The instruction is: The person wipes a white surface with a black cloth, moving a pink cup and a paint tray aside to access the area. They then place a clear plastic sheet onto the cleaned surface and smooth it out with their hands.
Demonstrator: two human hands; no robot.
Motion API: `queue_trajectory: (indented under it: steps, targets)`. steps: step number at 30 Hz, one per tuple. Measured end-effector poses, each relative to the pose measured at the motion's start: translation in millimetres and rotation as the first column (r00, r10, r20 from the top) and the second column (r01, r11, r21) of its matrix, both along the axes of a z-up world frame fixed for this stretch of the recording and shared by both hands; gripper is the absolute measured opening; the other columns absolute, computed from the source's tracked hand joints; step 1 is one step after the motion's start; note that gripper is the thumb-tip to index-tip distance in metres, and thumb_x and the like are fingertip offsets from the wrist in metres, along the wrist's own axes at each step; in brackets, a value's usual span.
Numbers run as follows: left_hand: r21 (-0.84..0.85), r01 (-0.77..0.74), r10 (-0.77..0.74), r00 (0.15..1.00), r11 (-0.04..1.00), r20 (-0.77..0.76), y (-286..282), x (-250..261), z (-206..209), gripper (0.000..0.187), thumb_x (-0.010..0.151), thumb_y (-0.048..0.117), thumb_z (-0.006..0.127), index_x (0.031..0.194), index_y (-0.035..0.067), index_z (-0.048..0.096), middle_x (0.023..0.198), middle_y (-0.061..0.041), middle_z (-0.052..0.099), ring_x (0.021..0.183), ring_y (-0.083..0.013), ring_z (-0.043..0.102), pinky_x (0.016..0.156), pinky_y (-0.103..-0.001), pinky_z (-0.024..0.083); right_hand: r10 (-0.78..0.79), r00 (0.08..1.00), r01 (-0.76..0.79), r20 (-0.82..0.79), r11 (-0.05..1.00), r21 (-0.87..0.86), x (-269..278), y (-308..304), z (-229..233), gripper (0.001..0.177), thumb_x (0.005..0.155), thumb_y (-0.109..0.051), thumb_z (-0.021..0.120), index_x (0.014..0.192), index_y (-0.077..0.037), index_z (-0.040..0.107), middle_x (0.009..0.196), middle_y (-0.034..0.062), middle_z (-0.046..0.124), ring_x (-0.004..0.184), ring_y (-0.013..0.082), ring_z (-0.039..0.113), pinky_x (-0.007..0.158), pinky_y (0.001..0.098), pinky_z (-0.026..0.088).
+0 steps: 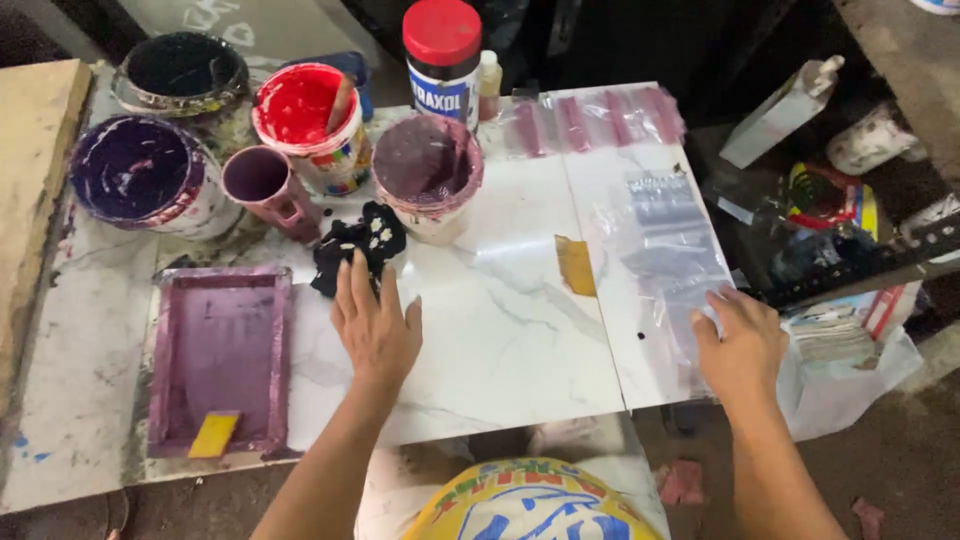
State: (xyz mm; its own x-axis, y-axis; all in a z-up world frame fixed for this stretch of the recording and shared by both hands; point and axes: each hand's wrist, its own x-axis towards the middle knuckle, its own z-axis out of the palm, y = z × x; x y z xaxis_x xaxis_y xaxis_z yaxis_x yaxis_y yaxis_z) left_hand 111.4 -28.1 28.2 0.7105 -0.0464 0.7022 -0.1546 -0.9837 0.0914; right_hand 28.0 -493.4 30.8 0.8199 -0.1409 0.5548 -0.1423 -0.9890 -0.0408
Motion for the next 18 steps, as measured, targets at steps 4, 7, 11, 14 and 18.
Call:
queue_trajectory:
  steps: [4, 7, 11, 14, 18]
  targets:
    - [-0.079, 0.087, -0.083, 0.995, 0.993, 0.055, -15.9, -35.8, -21.7, 0.047, 0.083, 0.036, 0.076, 0.121, 0.010, 0.067, 0.142, -0.021, 0.055, 0.135, -0.0424, 0.052, 0.101, -0.047, 0.044, -0.146, 0.986, 0.137, -0.077, 0.984, -0.113, 16.7, -32.1, -54.2, 0.040, 0.094, -0.048, 0.069, 0.120, -0.021, 0.081, 0.124, 0.0029, 0.077, 0.109, 0.0305, 0.070, 0.087, 0.0503, 0.052]
    - [-0.157, 0.206, -0.210, 0.978, 0.966, -0.012, -24.1, -64.0, -32.9, 0.028, 0.092, 0.047, 0.070, 0.091, 0.019, 0.072, 0.113, -0.007, 0.066, 0.115, -0.0345, 0.063, 0.090, -0.042, 0.048, -0.087, 0.996, 0.088, 0.017, 0.993, -0.084, 23.0, -33.6, -67.6, 0.020, 0.086, -0.047, 0.078, 0.096, -0.029, 0.078, 0.101, -0.0066, 0.073, 0.094, 0.0241, 0.069, 0.080, 0.0414, 0.053]
    - [-0.236, 0.323, -0.365, 0.917, 0.917, -0.164, -32.6, -84.6, -16.3, 0.022, 0.095, 0.026, 0.067, 0.108, 0.009, 0.071, 0.127, -0.013, 0.065, 0.126, -0.0359, 0.057, 0.096, -0.047, 0.046, 0.036, 0.976, -0.012, -0.217, 0.994, 0.111, 32.6, -13.6, -39.0, 0.040, 0.088, -0.037, 0.067, 0.125, -0.023, 0.074, 0.136, 0.0024, 0.065, 0.124, 0.0346, 0.055, 0.090, 0.0569, 0.042]
    - [-0.198, 0.326, -0.378, 0.852, 0.924, -0.363, -32.4, -90.9, -19.7, 0.043, 0.095, 0.036, 0.063, 0.128, 0.009, 0.063, 0.151, -0.017, 0.050, 0.141, -0.0424, 0.042, 0.107, -0.056, 0.039, 0.040, 0.926, 0.019, -0.375, 0.988, 0.153, 33.4, -6.8, -35.3, 0.047, 0.091, -0.044, 0.061, 0.135, -0.028, 0.069, 0.151, -0.0010, 0.057, 0.139, 0.0283, 0.046, 0.100, 0.0550, 0.037]
    - [-0.151, 0.362, -0.390, 0.798, 0.920, -0.459, -35.5, -88.8, -18.2, 0.050, 0.096, 0.039, 0.061, 0.133, 0.005, 0.059, 0.154, -0.021, 0.046, 0.144, -0.0459, 0.037, 0.110, -0.063, 0.035, -0.038, 0.879, 0.108, -0.475, 0.987, 0.121, 39.0, -7.8, -41.0, 0.044, 0.092, -0.044, 0.057, 0.133, -0.034, 0.070, 0.151, -0.0110, 0.055, 0.138, 0.0205, 0.044, 0.101, 0.0519, 0.035]
